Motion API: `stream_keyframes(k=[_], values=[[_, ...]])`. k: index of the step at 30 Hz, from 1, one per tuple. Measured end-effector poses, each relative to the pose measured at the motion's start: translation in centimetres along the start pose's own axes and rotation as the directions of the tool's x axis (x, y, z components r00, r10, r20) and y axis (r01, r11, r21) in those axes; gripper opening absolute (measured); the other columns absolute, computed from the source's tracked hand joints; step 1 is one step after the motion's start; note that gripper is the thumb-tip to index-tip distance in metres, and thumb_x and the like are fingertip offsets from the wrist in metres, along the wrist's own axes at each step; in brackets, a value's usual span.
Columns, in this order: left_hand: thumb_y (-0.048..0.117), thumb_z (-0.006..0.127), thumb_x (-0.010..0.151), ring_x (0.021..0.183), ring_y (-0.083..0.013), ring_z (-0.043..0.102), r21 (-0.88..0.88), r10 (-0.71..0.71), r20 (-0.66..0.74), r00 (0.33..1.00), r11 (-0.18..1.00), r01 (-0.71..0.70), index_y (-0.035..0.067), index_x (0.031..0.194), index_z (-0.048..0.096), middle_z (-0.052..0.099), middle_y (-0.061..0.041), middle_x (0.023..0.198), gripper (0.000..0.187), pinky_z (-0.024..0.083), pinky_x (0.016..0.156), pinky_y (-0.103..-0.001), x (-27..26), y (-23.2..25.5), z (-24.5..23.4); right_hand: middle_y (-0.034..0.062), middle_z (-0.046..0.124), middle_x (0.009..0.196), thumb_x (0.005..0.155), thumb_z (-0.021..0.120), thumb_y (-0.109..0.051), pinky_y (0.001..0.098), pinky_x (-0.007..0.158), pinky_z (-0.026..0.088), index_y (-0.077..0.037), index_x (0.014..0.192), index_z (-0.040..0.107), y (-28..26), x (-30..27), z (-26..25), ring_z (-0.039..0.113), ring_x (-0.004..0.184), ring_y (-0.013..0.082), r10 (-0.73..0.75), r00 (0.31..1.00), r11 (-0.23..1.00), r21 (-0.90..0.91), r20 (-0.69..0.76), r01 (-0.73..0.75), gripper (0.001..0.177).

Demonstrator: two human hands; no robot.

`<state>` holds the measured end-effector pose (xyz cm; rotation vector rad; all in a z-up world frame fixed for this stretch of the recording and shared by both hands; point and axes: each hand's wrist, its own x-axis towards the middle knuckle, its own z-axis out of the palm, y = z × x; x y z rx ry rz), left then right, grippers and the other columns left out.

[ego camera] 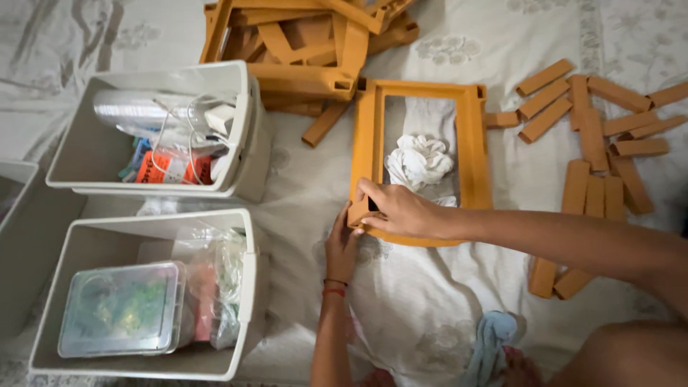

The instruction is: The person wipes a yellow plastic frame with a white cloth and then inserts several small plastic slats into the frame's slots. The person handles the frame and slats by hand, working on a bed with other disassembled parts nearby.

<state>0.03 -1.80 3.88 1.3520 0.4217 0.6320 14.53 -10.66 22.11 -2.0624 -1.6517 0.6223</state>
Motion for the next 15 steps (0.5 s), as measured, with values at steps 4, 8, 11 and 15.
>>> stream_keyframes(k=[4, 8, 11, 15], values=[[0.013, 0.068, 0.096, 0.126, -0.0222, 0.062, 0.167, 0.065, -0.132, 0.989, 0.985, -0.043, 0.002, 0.146, 0.053, 0.066, -0.014, 0.137, 0.052, 0.047, 0.108, -0.034, 1.4, -0.1, 0.6, 0.0167, 0.073, 0.103, 0.091, 0.076, -0.016, 0.0371, 0.075, 0.062, -0.008, 0.119, 0.045, 1.0, 0.4, -0.7, 0.078, 0.091, 0.0281, -0.109, 0.983, 0.984, 0.127, -0.146, 0.128, 0.043], [0.012, 0.069, 0.094, 0.118, -0.0262, 0.065, 0.232, 0.008, -0.166, 0.986, 0.972, 0.032, 0.005, 0.144, 0.055, 0.069, -0.016, 0.128, 0.052, 0.05, 0.104, -0.036, 3.3, -0.8, 0.6, 0.0149, 0.069, 0.112, 0.087, 0.081, -0.018, 0.0357, 0.085, 0.06, -0.006, 0.127, 0.043, 3.2, 0.5, -2.5, 0.075, 0.101, 0.0237, -0.053, 0.956, 0.972, 0.205, -0.289, 0.116, 0.057], [0.009, 0.069, 0.092, 0.129, -0.0281, 0.061, 0.194, 0.174, -0.103, 0.979, 0.969, -0.152, 0.006, 0.144, 0.053, 0.065, -0.017, 0.138, 0.054, 0.046, 0.11, -0.039, 3.4, -0.4, 0.5, 0.0099, 0.067, 0.112, 0.083, 0.083, -0.02, 0.0339, 0.085, 0.061, -0.006, 0.129, 0.042, 4.2, 0.5, -4.1, 0.071, 0.102, 0.0191, 0.027, 0.948, 0.933, 0.348, -0.316, 0.089, 0.063], [0.011, 0.073, 0.088, 0.128, -0.0318, 0.058, 0.345, 0.161, -0.082, 0.984, 0.93, -0.124, 0.005, 0.146, 0.049, 0.062, -0.019, 0.138, 0.064, 0.044, 0.108, -0.04, 3.3, 0.1, 1.0, 0.0085, 0.066, 0.111, 0.086, 0.085, -0.016, 0.0332, 0.093, 0.057, -0.006, 0.121, 0.055, 5.9, 0.0, -5.2, 0.066, 0.106, 0.0174, 0.073, 0.95, 0.899, 0.433, -0.302, 0.068, 0.047]])
